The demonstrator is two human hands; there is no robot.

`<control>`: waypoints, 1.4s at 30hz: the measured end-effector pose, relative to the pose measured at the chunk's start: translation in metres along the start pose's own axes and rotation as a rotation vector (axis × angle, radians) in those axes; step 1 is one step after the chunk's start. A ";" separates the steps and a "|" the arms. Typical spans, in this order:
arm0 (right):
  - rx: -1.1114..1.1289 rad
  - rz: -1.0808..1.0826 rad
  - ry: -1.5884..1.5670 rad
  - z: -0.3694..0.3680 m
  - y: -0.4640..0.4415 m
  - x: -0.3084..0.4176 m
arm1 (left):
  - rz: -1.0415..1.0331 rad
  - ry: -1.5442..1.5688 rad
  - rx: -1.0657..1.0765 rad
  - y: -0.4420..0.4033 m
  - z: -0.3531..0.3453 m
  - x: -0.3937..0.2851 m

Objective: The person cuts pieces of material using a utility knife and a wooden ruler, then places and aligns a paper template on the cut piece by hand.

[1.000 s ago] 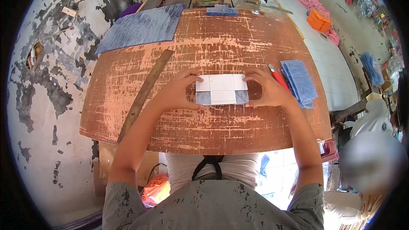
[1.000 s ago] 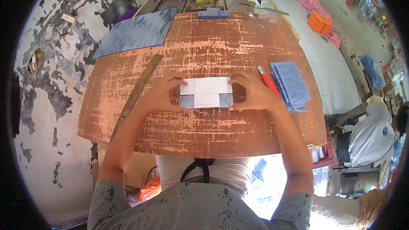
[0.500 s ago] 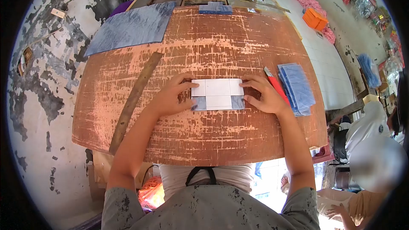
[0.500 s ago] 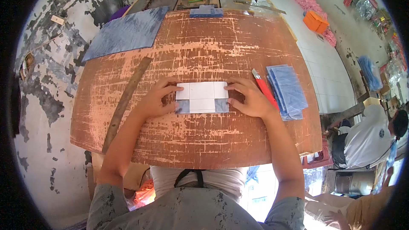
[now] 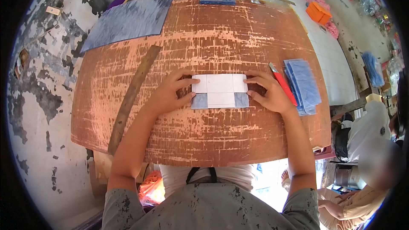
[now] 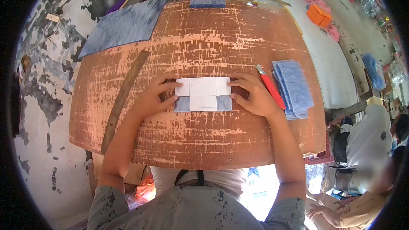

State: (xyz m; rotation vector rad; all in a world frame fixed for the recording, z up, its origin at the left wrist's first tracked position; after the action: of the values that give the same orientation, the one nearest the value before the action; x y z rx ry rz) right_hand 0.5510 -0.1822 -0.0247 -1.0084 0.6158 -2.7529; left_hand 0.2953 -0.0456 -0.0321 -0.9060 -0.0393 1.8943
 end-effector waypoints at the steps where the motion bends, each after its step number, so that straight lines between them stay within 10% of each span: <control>1: 0.001 0.000 0.006 -0.001 0.000 -0.002 | 0.003 0.001 0.001 0.000 0.000 0.001; 42: -0.011 -0.040 -0.006 -0.003 -0.003 -0.003 | 0.063 0.047 -0.014 -0.001 -0.002 0.005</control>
State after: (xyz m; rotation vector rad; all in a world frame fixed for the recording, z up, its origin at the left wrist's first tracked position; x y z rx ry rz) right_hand 0.5512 -0.1774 -0.0276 -1.0417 0.6176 -2.7827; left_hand 0.2959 -0.0418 -0.0358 -0.9709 0.0037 1.9324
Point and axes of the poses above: each hand's wrist, its own y-axis away from the middle knuckle, its own z-axis out of the back of the hand, x = y × z, the point moved 9 cm from there along -y, towards the middle knuckle, and after that the axes turned 8 degrees about -x, right-handed, at the moved point
